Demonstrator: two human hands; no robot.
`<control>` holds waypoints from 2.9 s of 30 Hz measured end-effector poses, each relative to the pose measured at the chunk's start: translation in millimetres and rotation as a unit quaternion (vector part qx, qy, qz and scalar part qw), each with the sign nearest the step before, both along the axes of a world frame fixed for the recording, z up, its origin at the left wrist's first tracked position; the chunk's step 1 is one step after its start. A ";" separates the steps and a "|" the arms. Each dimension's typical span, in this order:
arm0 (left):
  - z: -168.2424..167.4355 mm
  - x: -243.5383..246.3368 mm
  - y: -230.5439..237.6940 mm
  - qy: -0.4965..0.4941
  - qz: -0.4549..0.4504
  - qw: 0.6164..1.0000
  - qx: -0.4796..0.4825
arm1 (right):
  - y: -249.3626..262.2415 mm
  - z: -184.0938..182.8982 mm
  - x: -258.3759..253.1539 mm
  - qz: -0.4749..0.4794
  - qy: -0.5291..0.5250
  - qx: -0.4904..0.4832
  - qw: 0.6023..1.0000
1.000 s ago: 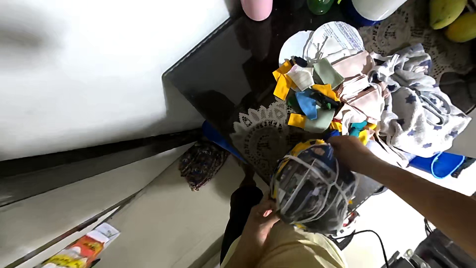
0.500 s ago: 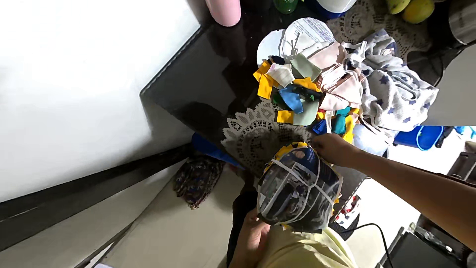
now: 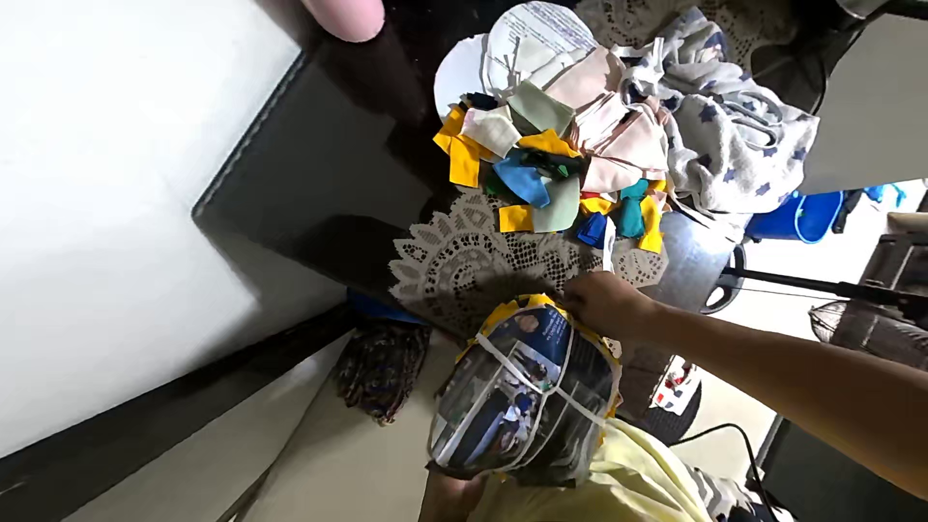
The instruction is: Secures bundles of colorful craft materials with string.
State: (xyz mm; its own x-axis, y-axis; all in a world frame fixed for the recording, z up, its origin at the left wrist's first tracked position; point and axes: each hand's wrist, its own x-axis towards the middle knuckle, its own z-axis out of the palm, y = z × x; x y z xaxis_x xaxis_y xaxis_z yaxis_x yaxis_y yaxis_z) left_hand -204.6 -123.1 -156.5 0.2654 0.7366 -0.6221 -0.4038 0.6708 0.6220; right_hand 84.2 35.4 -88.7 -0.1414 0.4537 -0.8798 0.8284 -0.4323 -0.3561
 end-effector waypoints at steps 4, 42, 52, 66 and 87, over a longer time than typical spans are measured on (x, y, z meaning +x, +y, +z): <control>5.1 6.2 2.9 -0.028 0.056 0.996 -0.060 | 2.4 -4.6 3.7 0.008 -0.004 -0.010 1.000; 70.7 96.9 58.2 0.515 -0.237 0.464 0.680 | 72.9 13.7 55.2 0.110 0.086 0.306 0.942; 65.7 106.1 34.6 0.547 -0.236 0.464 0.655 | 44.7 39.4 38.5 -0.055 0.142 0.260 0.953; 106.3 99.3 31.4 0.521 -0.423 0.410 0.618 | 23.0 84.7 10.6 0.249 -0.036 0.292 0.923; 122.6 108.5 99.9 0.504 -0.315 0.538 0.597 | 20.1 78.7 -0.9 0.301 -0.028 0.366 0.880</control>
State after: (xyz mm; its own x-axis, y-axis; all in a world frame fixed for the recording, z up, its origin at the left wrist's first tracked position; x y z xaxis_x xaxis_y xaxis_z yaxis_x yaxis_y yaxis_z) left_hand -96.2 -23.2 -33.8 0.6681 0.7320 0.1336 0.6164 -0.6450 0.4517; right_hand 83.4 55.4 -10.0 -0.5158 0.7601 -0.3952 0.8539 0.4190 -0.3086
